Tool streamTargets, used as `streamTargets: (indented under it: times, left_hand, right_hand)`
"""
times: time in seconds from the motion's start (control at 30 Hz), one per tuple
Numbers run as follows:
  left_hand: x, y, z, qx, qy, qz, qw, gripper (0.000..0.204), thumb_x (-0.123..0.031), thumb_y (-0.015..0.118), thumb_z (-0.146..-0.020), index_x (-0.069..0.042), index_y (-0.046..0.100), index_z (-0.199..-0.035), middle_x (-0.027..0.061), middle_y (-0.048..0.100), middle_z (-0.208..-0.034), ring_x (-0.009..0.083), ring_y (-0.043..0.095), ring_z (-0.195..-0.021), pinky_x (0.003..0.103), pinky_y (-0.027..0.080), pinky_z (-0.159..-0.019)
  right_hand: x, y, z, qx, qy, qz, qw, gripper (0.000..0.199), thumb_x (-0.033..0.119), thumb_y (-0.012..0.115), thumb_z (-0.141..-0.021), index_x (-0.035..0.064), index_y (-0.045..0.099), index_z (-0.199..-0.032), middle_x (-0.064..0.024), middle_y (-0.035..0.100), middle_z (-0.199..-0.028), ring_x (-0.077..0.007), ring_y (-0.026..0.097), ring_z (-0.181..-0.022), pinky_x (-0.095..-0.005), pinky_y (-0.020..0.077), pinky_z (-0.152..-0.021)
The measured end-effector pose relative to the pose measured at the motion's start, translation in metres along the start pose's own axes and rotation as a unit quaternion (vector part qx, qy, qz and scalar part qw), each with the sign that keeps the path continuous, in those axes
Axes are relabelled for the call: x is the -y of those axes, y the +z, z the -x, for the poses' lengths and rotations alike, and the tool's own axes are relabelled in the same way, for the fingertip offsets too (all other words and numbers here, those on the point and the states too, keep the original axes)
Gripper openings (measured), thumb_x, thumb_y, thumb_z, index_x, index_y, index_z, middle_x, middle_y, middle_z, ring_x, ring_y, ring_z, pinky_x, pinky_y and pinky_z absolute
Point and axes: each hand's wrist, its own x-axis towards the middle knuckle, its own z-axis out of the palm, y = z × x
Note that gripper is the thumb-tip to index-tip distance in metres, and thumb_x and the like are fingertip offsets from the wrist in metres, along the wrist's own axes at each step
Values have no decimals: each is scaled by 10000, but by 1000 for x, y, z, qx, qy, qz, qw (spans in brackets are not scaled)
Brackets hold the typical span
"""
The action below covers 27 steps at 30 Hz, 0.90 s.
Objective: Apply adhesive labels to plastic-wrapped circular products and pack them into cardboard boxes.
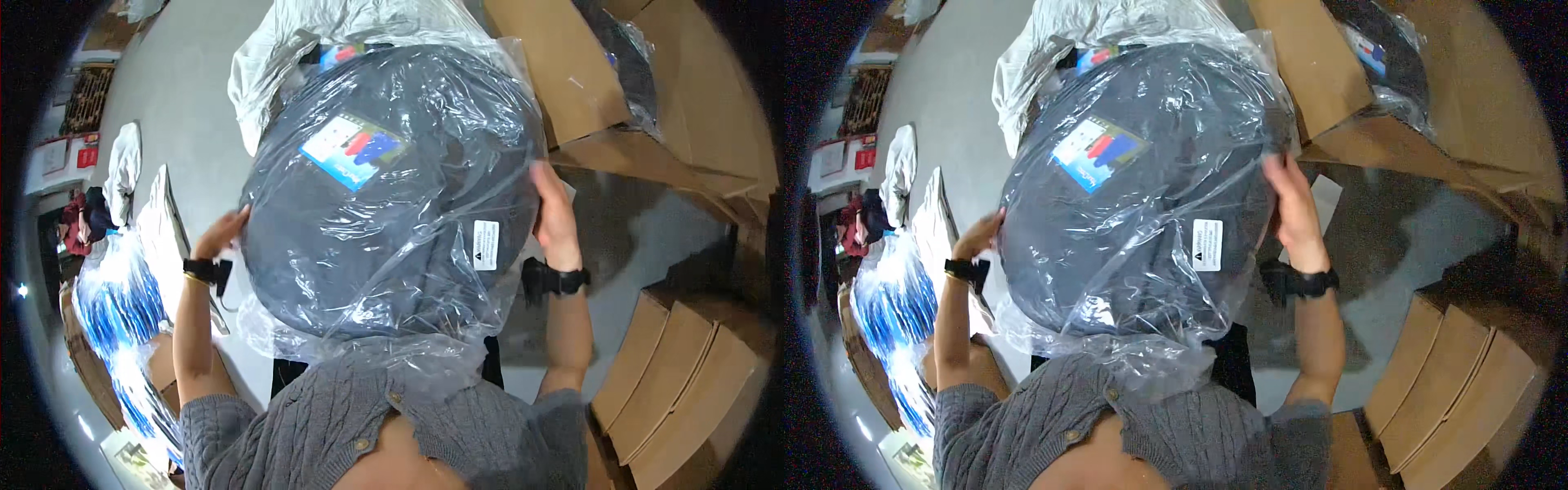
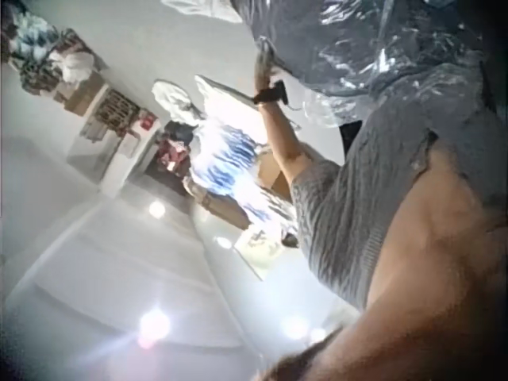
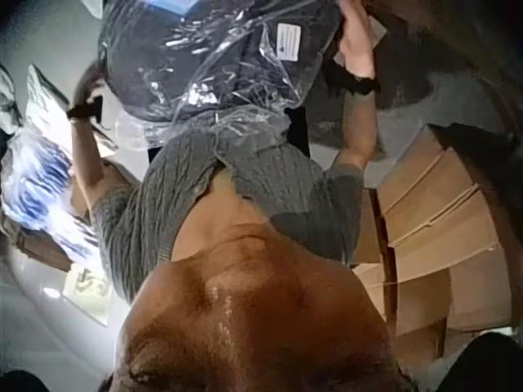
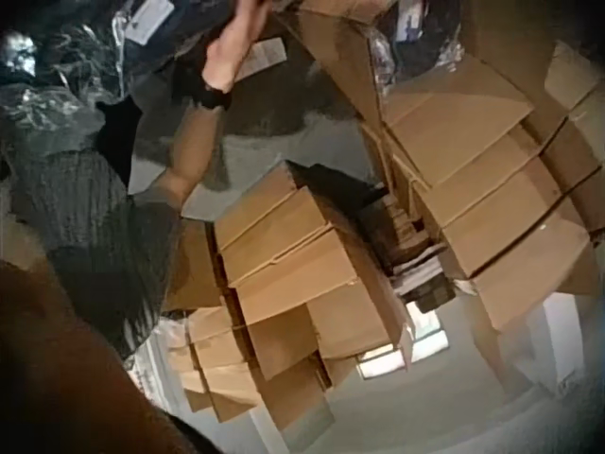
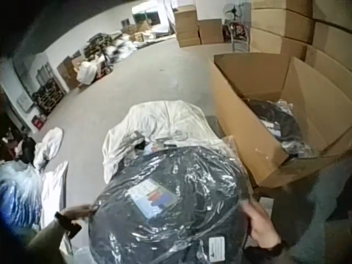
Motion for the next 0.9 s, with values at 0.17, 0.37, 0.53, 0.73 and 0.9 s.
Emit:
streamTargets:
  times: [0.17,0.37,0.53,0.73,0.9]
  left_hand:
    - [12,53,17,160,12,519,840,411,-328,405,-970,-38,491,-1248,123,628,-1079,210,623,-937,310,496,-862]
    - [-6,94,10,124,105,712,683,522,-428,489,-914,-34,477,-1256,131,584,-1170,234,597,-1020,389,498,-873]
    - [-33,89,67,233,148,736,619,579,-458,518,-881,-32,458,-1269,163,565,-1184,317,581,-1040,474,485,-878]
    - [-59,64,178,29,334,208,919,311,-172,580,-858,-10,534,-1119,166,572,-1147,308,596,-993,434,518,-801]
    - [-10,40,210,26,104,495,862,449,-304,498,-897,-31,454,-1251,163,556,-1151,312,559,-1027,410,481,-839]
  right_hand:
    - [12,28,1,29,-86,197,976,420,83,589,-820,14,498,-1224,-27,585,-1067,-112,536,-939,-247,417,-842]
    - [35,57,8,-104,-79,170,977,436,309,595,-850,17,540,-1170,-68,604,-1032,-181,572,-961,-304,464,-832]
    - [39,86,47,-31,94,-26,995,685,620,569,-788,25,550,-1129,-124,593,-1076,-227,642,-779,-340,553,-634]
    - [20,103,89,54,141,172,973,478,359,570,-852,-29,545,-1131,-111,630,-883,-164,630,-664,-286,525,-561]
    - [56,127,161,142,123,329,926,375,170,486,-904,-78,509,-1184,-93,624,-751,-131,592,-583,-244,477,-518]
